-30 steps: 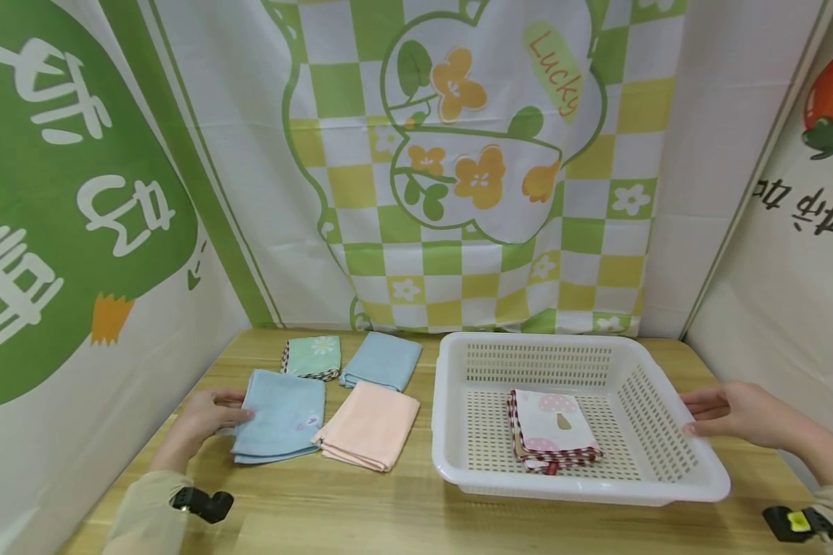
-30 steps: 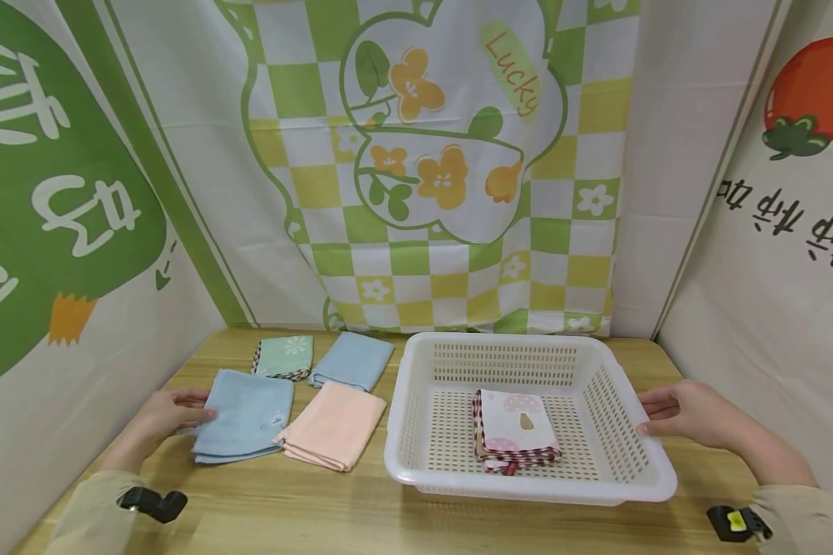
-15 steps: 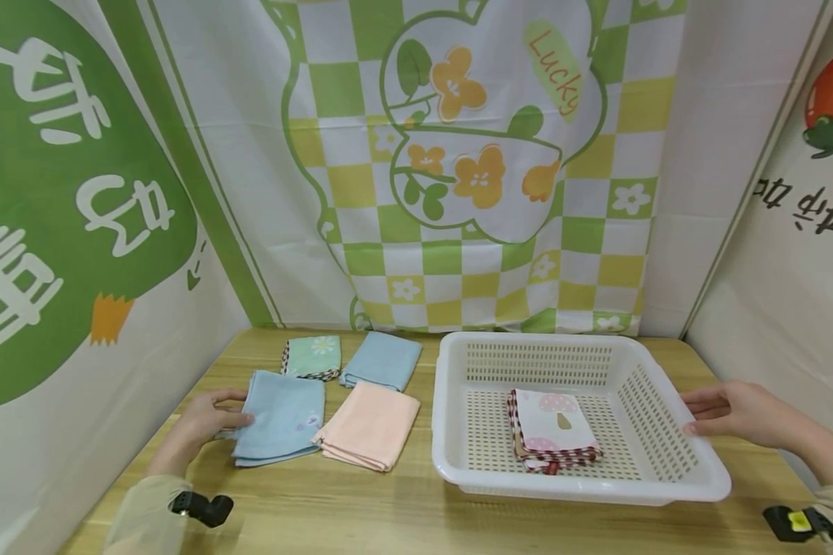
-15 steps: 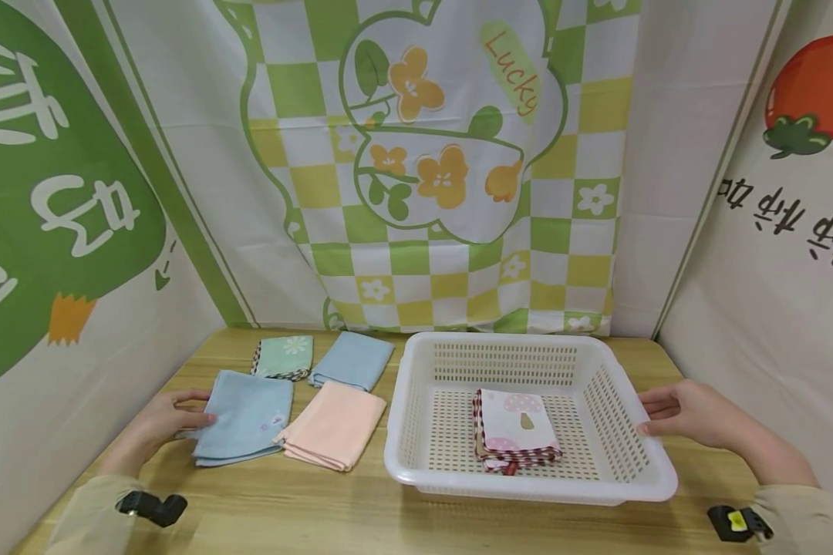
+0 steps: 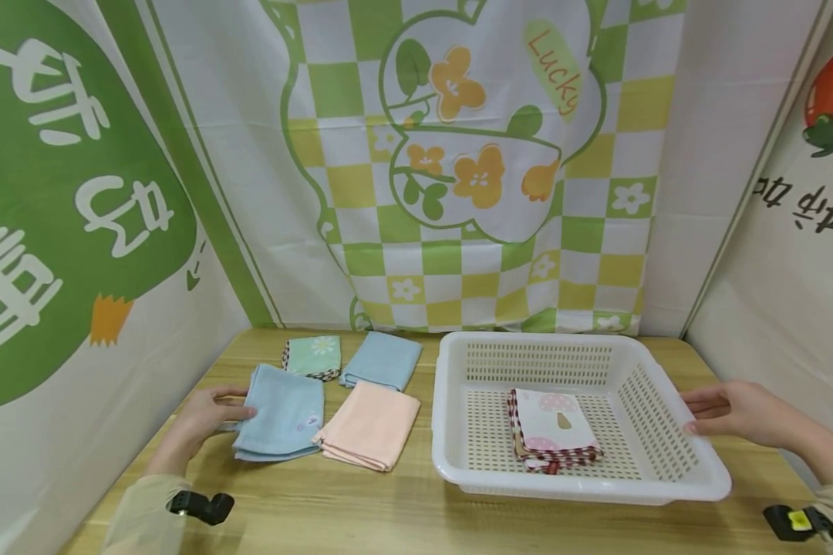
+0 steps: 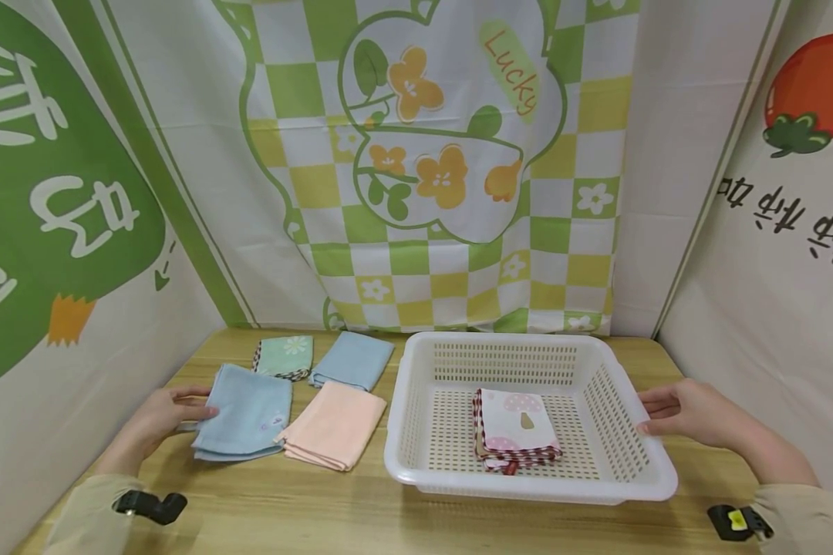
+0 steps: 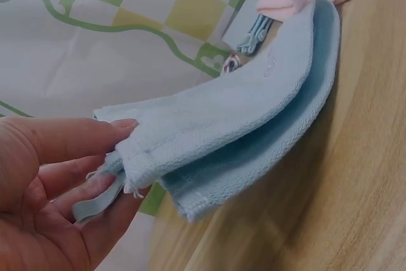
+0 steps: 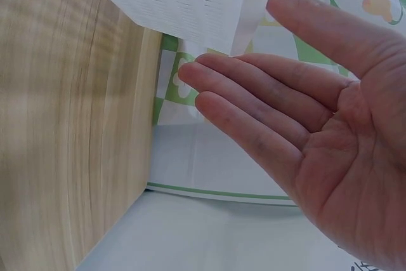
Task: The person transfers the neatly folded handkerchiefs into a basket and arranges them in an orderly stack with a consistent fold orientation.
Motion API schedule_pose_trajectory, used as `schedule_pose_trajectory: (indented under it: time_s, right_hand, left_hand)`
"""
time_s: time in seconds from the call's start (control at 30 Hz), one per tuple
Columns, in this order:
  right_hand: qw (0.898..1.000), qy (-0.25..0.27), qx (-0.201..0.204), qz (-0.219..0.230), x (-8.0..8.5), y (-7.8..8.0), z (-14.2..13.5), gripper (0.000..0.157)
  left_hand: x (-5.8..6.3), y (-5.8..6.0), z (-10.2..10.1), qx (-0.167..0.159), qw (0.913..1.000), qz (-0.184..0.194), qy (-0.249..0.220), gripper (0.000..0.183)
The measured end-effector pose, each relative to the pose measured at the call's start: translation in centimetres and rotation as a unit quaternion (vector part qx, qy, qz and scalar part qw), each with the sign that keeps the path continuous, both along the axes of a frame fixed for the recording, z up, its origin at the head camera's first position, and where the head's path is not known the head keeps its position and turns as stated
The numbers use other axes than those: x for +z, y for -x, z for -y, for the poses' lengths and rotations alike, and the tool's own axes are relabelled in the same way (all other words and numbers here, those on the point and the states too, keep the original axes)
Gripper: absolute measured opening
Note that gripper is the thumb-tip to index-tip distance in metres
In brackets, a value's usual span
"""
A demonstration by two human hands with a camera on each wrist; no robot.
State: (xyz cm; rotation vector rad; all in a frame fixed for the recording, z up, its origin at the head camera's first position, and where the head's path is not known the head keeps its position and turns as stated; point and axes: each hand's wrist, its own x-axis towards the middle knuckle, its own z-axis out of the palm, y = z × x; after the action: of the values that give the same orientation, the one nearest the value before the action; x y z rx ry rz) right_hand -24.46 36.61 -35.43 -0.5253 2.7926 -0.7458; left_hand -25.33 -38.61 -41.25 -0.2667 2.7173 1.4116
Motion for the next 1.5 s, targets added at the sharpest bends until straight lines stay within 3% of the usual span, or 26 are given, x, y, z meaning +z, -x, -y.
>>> schedule_pose_trajectory:
  time_s: [0.3, 0.7, 1.5]
  right_hand:
    - [1.000, -0.001, -0.006, 0.007, 0.0, 0.1, 0.0, 0.062]
    - [1.000, -0.008, -0.020, 0.003, -0.1, 0.1, 0.0, 0.064]
    - [1.000, 0.001, 0.002, 0.002, 0.0, 0.0, -0.1, 0.062]
  left_hand:
    - [1.0, -0.1, -0.7, 0.004, 1.0000, 0.004, 0.006, 0.066]
    - [1.9, -0.1, -1.2, -0.022, 0.9996, -0.017, 0.003, 0.062]
    - [4.6, -0.4, -2.3, -0.040, 0.9949, -0.091, -0.019, 0.054]
